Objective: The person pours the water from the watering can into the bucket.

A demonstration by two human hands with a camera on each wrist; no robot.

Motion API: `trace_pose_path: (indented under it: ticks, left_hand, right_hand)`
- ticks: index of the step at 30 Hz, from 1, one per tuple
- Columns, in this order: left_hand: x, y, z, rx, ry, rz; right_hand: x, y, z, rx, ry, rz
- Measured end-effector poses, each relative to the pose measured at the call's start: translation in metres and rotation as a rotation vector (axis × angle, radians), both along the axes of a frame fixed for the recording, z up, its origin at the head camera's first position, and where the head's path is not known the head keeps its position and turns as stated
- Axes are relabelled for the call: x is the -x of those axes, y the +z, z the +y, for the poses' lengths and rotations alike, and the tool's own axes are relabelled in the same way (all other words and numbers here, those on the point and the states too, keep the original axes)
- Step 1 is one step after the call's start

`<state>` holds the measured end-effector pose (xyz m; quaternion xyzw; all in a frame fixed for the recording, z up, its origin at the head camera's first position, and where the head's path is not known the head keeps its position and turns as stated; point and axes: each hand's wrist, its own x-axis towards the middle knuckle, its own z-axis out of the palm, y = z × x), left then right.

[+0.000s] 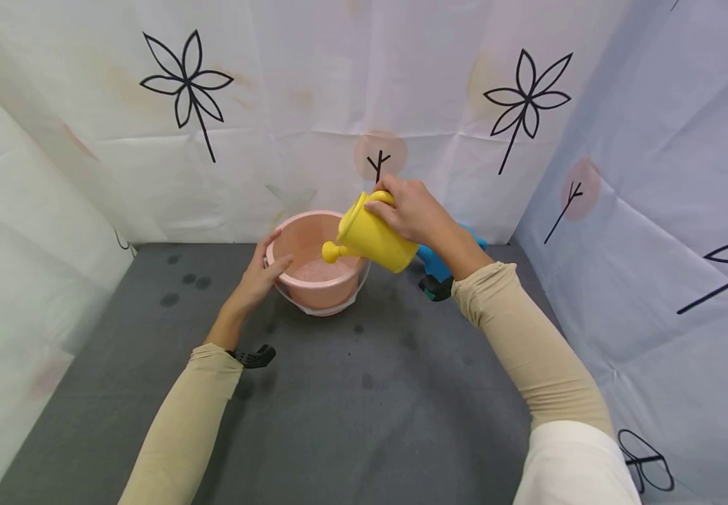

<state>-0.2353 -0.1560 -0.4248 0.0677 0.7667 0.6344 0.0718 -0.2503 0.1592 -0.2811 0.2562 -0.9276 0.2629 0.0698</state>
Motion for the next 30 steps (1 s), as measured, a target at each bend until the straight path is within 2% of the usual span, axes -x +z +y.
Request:
trace_pose_path:
  ticks: [13, 30]
  left_hand:
    - [-0.0003, -0.001, 0.0004, 0.02, 0.017, 0.012]
    - [0.001, -0.0013, 0.0018, -0.01, 0.016, 0.006]
  right_hand:
    - [0.0003, 0.0026, -0.002, -0.025, -0.012, -0.024]
    - [0.0052, 0.0061, -0.0051, -0.05, -0.006, -0.047]
